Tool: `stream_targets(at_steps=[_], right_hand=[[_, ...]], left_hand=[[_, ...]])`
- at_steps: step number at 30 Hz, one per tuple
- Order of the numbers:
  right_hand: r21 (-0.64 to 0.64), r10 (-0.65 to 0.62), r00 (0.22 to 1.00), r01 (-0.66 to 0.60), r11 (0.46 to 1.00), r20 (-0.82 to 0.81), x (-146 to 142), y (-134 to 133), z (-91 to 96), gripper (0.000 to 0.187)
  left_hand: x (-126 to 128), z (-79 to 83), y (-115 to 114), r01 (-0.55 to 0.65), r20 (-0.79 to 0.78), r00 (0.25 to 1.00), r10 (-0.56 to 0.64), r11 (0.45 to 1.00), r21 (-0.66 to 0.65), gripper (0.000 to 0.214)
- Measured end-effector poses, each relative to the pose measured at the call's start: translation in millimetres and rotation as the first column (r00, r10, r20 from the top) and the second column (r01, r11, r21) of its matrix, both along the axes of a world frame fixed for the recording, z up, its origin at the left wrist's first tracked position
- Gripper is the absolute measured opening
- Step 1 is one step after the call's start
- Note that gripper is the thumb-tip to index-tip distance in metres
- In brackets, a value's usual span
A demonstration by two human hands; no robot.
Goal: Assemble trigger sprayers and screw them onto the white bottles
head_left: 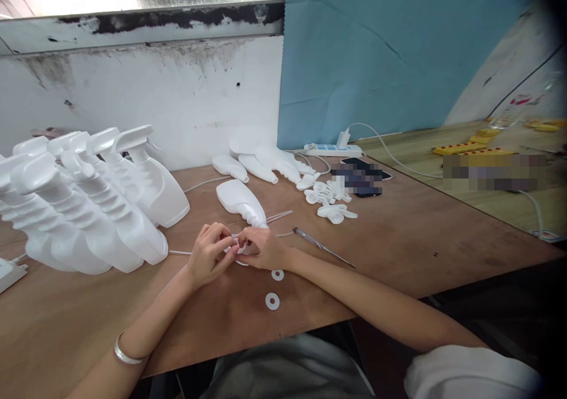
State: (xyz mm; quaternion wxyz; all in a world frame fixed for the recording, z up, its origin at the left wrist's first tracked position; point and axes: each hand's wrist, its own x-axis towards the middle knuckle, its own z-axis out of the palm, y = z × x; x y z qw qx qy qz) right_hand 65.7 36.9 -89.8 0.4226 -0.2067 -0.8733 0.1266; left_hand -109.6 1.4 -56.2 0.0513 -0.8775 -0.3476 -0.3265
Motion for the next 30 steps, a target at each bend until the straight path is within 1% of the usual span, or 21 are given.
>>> stream_targets(at_steps=[4,11,16,19,22,24,30], right_hand=[[-0.011,0.002,1.000,-0.002,1.000,-0.015,-0.6,-0.7,0.8,0.025],[0.045,0.043,0.999,-0.045,0.998,0.032,0.7,-0.6,4.5,0.022],[0.068,0.024,0.998,-0.028,0.997,0.065,0.9,-0.1,2.8,0.022],[0.140,0.002,0.997,-0.013,0.990,0.079,0.5,0.3,1.9,0.020],[0.250,-0.017,0.996,-0.005,0.968,0.084,0.6,0.9,1.9,0.020],[0.287,-0.020,0.996,-0.007,0.958,0.091,1.0,1.4,2.0,0.020],[0.259,0.005,0.993,-0.034,0.965,0.115,1.0,2.2,1.9,0.022]], left_hand=[[-0.8,0.7,0.5,-0.011,-0.004,1.000,0.011,1.000,-0.006,0.025],[0.0,1.0,-0.3,-0.008,-0.009,1.000,0.008,1.000,0.006,0.026],[-0.9,-1.3,0.2,-0.056,-0.010,0.998,0.056,0.998,-0.012,0.025],[-1.1,-1.7,0.7,-0.058,-0.006,0.998,0.058,0.998,-0.012,0.025],[-0.9,-0.7,1.2,-0.046,-0.001,0.999,0.046,0.999,-0.002,0.025],[-0.9,0.0,1.6,-0.036,0.011,0.999,0.036,0.999,0.002,0.027],[-2.7,-0.9,2.6,-0.008,0.058,0.998,0.010,0.999,-0.042,0.032]])
